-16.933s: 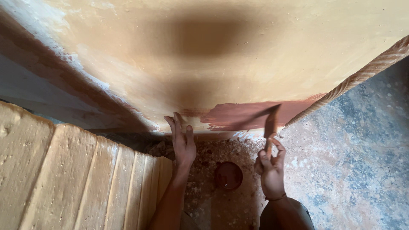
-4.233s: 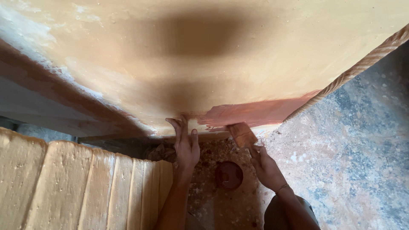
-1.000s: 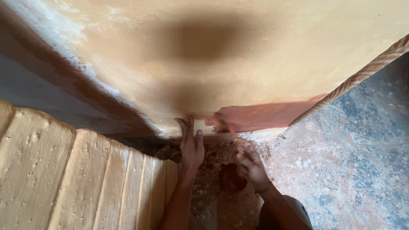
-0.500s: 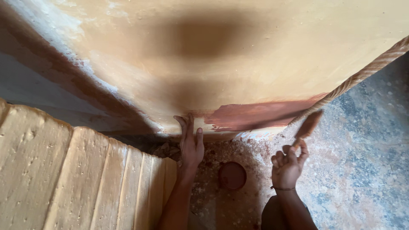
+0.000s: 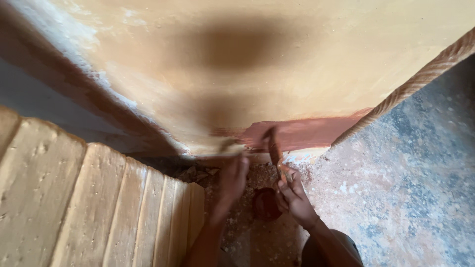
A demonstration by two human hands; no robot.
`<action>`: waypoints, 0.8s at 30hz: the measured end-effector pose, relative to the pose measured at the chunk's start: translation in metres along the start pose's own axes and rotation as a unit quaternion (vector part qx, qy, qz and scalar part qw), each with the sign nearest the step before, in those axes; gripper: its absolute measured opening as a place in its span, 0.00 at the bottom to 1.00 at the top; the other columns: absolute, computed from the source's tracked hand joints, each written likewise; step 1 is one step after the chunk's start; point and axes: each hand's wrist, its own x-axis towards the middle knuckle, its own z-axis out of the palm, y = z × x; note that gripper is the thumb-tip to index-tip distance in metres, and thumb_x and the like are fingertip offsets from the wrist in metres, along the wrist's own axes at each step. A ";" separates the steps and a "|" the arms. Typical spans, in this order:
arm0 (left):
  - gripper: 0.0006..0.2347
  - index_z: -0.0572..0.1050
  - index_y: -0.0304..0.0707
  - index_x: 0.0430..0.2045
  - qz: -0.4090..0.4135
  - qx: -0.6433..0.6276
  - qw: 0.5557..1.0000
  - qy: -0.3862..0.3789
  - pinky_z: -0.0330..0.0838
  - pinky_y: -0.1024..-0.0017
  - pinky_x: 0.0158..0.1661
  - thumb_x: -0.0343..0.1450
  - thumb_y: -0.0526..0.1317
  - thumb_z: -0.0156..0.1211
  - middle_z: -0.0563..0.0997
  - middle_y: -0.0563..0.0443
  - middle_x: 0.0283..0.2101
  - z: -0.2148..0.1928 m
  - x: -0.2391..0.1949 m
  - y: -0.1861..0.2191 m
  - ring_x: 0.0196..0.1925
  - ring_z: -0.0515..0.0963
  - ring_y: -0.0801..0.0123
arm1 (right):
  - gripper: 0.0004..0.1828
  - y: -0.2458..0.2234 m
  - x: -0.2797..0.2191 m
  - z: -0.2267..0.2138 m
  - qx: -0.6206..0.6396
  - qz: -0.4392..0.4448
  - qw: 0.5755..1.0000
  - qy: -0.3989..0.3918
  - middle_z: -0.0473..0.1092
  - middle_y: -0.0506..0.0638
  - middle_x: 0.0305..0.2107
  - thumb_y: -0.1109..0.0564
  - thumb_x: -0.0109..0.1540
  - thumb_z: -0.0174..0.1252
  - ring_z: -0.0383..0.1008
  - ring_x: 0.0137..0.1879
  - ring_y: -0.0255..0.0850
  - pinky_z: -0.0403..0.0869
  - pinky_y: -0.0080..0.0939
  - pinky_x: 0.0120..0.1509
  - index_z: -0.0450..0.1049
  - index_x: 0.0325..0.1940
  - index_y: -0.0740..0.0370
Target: The person paints a horizontal band on a wall using a paintbrush and reddish-brown paint from a small container. They repeatedly dip the brush and apply paint in horizontal strokes along the lower section of the wall, occasionally using their hand to steady the surface.
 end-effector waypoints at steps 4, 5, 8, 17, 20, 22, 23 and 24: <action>0.21 0.74 0.35 0.54 0.139 -0.137 0.966 -0.170 0.74 0.60 0.51 0.81 0.52 0.38 0.82 0.44 0.44 0.030 -0.040 0.019 0.48 0.81 0.59 | 0.23 -0.009 -0.005 0.006 -0.145 -0.054 0.985 -0.081 0.64 0.50 0.32 0.60 0.71 0.44 0.63 0.30 0.34 0.67 0.34 0.34 0.53 0.71 0.59; 0.20 0.71 0.35 0.56 0.128 -0.185 0.964 -0.145 0.73 0.60 0.53 0.80 0.51 0.40 0.80 0.45 0.47 0.040 -0.047 0.024 0.51 0.79 0.61 | 0.23 -0.013 -0.002 0.008 -0.189 -0.109 0.971 -0.099 0.65 0.50 0.38 0.61 0.71 0.45 0.67 0.39 0.36 0.71 0.36 0.43 0.53 0.71 0.61; 0.18 0.67 0.36 0.57 0.087 -0.321 0.940 -0.071 0.71 0.62 0.56 0.78 0.48 0.43 0.77 0.46 0.51 0.062 -0.056 0.029 0.54 0.77 0.63 | 0.26 -0.040 0.009 0.013 -0.336 -0.183 0.910 -0.162 0.66 0.55 0.46 0.60 0.70 0.47 0.71 0.53 0.41 0.75 0.41 0.58 0.53 0.72 0.61; 0.14 0.69 0.31 0.43 -0.045 -0.546 0.826 0.133 0.79 0.61 0.42 0.79 0.45 0.40 0.80 0.40 0.38 0.045 -0.041 -0.007 0.40 0.85 0.60 | 0.46 -0.169 0.041 0.045 -0.706 -0.110 0.686 -0.138 0.61 0.58 0.68 0.41 0.61 0.59 0.63 0.69 0.52 0.64 0.53 0.73 0.50 0.80 0.48; 0.13 0.68 0.34 0.45 0.001 -0.528 0.837 0.146 0.75 0.65 0.27 0.81 0.46 0.40 0.75 0.46 0.29 0.047 -0.040 -0.012 0.26 0.77 0.65 | 0.44 -0.179 0.040 0.034 -0.774 -0.248 0.582 0.002 0.53 0.57 0.72 0.39 0.60 0.58 0.50 0.77 0.52 0.53 0.60 0.78 0.56 0.77 0.58; 0.12 0.66 0.44 0.54 -0.035 -0.533 0.836 0.128 0.68 0.72 0.23 0.79 0.45 0.42 0.70 0.54 0.27 0.050 -0.045 -0.013 0.24 0.70 0.74 | 0.46 -0.172 0.042 0.024 -0.783 -0.261 0.563 0.042 0.48 0.60 0.73 0.38 0.60 0.57 0.44 0.79 0.54 0.46 0.63 0.79 0.55 0.76 0.60; 0.13 0.64 0.41 0.54 -0.065 -0.527 0.838 0.123 0.65 0.72 0.23 0.79 0.45 0.43 0.69 0.55 0.27 0.055 -0.045 -0.013 0.24 0.68 0.74 | 0.48 -0.169 0.041 0.016 -0.793 -0.261 0.548 0.045 0.44 0.63 0.74 0.36 0.58 0.58 0.40 0.80 0.55 0.42 0.66 0.79 0.54 0.76 0.59; 0.13 0.63 0.37 0.54 -0.094 -0.521 0.840 0.118 0.63 0.73 0.22 0.80 0.45 0.44 0.68 0.55 0.28 0.058 -0.046 -0.012 0.24 0.66 0.74 | 0.49 -0.165 0.041 0.008 -0.803 -0.260 0.534 0.048 0.40 0.67 0.75 0.35 0.56 0.58 0.36 0.80 0.56 0.38 0.69 0.78 0.53 0.75 0.59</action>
